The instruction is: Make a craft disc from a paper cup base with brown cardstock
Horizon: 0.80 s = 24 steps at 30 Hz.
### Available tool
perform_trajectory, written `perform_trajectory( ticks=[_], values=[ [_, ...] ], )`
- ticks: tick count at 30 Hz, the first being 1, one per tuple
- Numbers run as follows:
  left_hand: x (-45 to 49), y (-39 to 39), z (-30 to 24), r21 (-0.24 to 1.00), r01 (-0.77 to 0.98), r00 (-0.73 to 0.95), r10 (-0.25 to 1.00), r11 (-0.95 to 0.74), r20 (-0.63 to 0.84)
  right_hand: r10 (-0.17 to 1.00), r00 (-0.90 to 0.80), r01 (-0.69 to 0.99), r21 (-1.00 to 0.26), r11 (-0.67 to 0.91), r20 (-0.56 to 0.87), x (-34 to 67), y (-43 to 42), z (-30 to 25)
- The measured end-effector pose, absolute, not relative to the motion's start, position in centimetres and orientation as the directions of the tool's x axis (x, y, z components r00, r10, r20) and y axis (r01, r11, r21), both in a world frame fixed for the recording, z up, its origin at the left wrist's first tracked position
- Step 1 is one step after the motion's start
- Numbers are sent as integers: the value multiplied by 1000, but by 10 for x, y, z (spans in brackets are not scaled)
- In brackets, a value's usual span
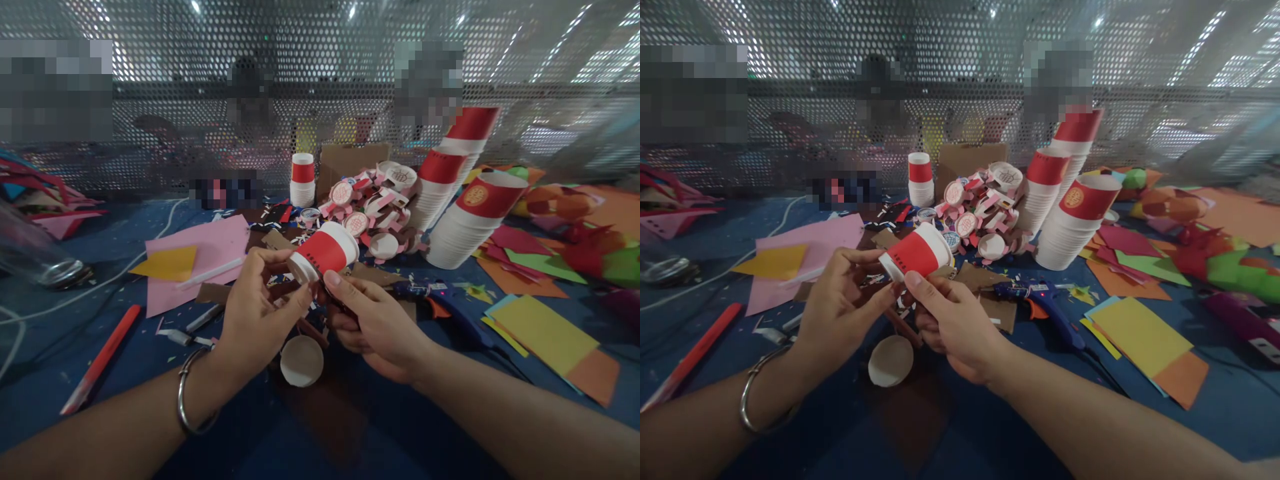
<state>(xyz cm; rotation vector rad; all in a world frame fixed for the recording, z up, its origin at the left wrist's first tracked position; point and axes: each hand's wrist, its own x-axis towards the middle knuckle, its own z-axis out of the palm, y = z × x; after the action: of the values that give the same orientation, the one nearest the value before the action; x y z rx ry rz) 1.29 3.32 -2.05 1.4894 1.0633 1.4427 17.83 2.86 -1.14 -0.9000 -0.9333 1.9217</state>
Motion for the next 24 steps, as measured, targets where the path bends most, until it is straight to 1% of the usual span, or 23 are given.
perform_trajectory(
  ticks=[2, 4, 7, 9, 13, 19, 24],
  values=[
    [14, 33, -20, 948, 41, -17, 949, -315, 316, 877, -413, -343, -849, -401, -247, 178, 29, -11],
    [15, 32, -19, 964, 50, -32, 964, -262, 264, 878, -402, -334, -852, -404, -259, 178, 28, -11],
    [15, 30, -17, 985, 21, -5, 985, -171, 171, 878, -390, -320, -853, -412, -278, 178, 28, -13],
    [14, 30, -16, 987, 17, 9, 987, -160, 160, 878, -380, -316, -852, -418, -291, 178, 29, -14],
    [13, 30, -14, 979, 61, 5, 981, -195, 195, 886, -353, -331, -845, -419, -301, 177, 30, -14],
    [15, 26, -14, 957, 4, 36, 957, -289, 289, 899, -347, -362, -846, -391, -266, 176, 27, -13],
    [15, 24, -18, 918, 86, 33, 922, -386, 385, 908, -352, -374, -856, -358, -227, 177, 22, -11]
  ],
)
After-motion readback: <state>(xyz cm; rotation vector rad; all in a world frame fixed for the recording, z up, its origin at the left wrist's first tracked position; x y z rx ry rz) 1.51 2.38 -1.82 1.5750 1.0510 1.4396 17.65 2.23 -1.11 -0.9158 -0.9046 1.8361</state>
